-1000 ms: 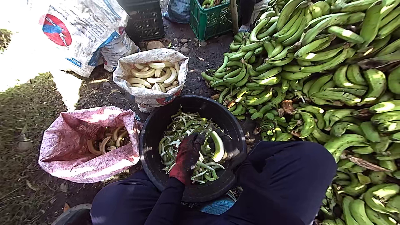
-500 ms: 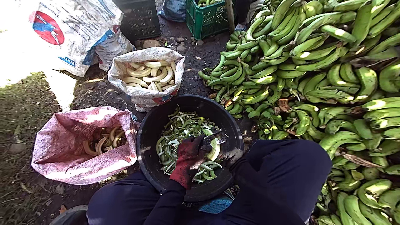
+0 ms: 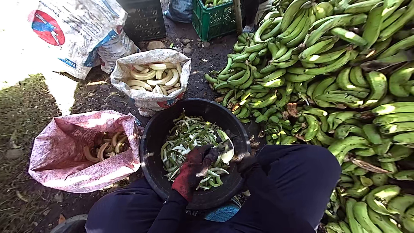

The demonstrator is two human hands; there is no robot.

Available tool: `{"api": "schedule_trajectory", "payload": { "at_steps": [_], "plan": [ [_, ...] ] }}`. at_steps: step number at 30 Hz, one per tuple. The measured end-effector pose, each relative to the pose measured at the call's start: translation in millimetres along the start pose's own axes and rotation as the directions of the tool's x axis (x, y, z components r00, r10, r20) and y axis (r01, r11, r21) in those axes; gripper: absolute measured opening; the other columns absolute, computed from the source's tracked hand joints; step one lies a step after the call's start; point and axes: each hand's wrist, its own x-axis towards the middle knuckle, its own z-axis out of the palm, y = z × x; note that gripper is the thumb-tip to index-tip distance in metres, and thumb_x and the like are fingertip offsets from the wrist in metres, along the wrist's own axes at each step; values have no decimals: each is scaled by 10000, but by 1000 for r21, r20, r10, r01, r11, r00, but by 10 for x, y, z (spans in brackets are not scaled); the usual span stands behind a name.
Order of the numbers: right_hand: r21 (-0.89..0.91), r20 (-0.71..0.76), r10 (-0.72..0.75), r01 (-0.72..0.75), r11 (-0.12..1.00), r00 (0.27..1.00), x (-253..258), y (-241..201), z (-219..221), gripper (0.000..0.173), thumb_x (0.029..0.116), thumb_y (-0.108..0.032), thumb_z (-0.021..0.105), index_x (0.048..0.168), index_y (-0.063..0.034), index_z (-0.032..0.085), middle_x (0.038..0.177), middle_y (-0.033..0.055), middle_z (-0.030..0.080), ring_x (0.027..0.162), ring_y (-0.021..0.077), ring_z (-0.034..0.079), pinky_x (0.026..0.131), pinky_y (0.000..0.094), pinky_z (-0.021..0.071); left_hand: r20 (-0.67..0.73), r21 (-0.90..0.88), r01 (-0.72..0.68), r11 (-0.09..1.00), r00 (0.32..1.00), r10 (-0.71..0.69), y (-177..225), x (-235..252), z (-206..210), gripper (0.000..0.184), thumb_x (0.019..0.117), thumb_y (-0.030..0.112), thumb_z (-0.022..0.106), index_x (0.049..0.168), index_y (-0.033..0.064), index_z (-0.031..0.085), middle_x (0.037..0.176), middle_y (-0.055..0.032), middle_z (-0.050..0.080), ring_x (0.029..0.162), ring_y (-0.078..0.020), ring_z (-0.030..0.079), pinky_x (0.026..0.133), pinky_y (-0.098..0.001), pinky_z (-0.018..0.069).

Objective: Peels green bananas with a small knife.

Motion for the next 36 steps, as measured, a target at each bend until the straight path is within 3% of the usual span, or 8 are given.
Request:
{"api": "schedule_trajectory", "payload": {
  "at_steps": [4, 8, 13, 18, 24, 26, 32, 36],
  "plan": [
    [-36, 51, 24, -23, 999, 998, -55, -112, 112, 565, 1097, -360, 81, 1193, -59, 550, 817, 57, 655, 649, 132, 650, 584, 262, 586, 100, 244, -108, 964, 991, 86, 150, -53, -96, 438, 977, 432, 607, 1338, 197, 686, 1167, -156, 704, 1090, -328, 668, 961, -543, 527],
    [-1, 127, -10, 10, 1000, 992, -70, 178, 190, 455, 1102, -303, 193, 1140, -86, 591, 874, 51, 684, 772, 140, 672, 701, 319, 594, -111, 335, 45, 941, 994, -8, 149, -3, -75, 498, 977, 495, 563, 1319, 158, 695, 1210, -205, 689, 1118, -402, 657, 954, -600, 514],
    [-88, 125, -32, 44, 995, 992, -177, 373, 312, 468, 1113, -257, 194, 1339, -68, 558, 990, 50, 704, 773, 87, 666, 708, 251, 591, -368, 57, 261, 964, 903, -223, -16, 140, -109, 441, 1024, 461, 544, 1334, 174, 669, 1185, -96, 698, 1111, -232, 658, 994, -470, 529],
    [-188, 44, -29, 37, 981, 999, -141, 278, 308, 464, 1129, -269, 173, 1315, -63, 545, 860, 31, 667, 637, 81, 623, 581, 224, 564, -329, -149, 178, 973, 919, -218, 19, 89, -77, 435, 1034, 468, 549, 1288, 140, 680, 1155, -55, 698, 1056, -141, 664, 951, -374, 555],
    [-427, 45, -246, 241, 871, 968, -195, 349, 357, 345, 1063, -102, 310, 1296, 11, 537, 1007, 16, 647, 898, 17, 619, 832, 196, 545, -233, 91, 180, 979, 960, -155, -5, 80, 70, 505, 997, 489, 535, 1338, 141, 670, 1192, -154, 688, 1118, -295, 656, 991, -508, 526],
    [-385, -19, -207, 184, 904, 978, -154, 395, 428, 319, 1090, -137, 293, 1194, -26, 573, 874, -3, 648, 737, 21, 615, 688, 190, 552, -276, 112, 259, 959, 936, -220, -18, 128, 12, 480, 1008, 438, 539, 1372, 144, 647, 1230, -185, 672, 1158, -337, 638, 1018, -537, 506],
    [-358, -15, -103, 91, 929, 995, -45, 423, 321, 432, 1112, -201, 235, 1381, -45, 534, 926, 24, 671, 685, 70, 622, 623, 228, 562, -368, -407, 292, 865, 815, -448, -132, 194, -199, 470, 1055, 488, 506, 1314, 118, 635, 1139, -75, 686, 987, -167, 673, 878, -395, 579],
    [-328, -338, -87, -31, 944, 937, 77, 690, -123, 384, 1118, -325, 349, 1176, -48, 607, 753, 60, 628, 601, 136, 605, 552, 314, 557, -335, -784, 79, 616, 781, -527, -20, 123, -271, 466, 1116, 374, 398, 1452, 60, 475, 1183, -137, 654, 916, -213, 688, 799, -391, 607]
  ]
}}
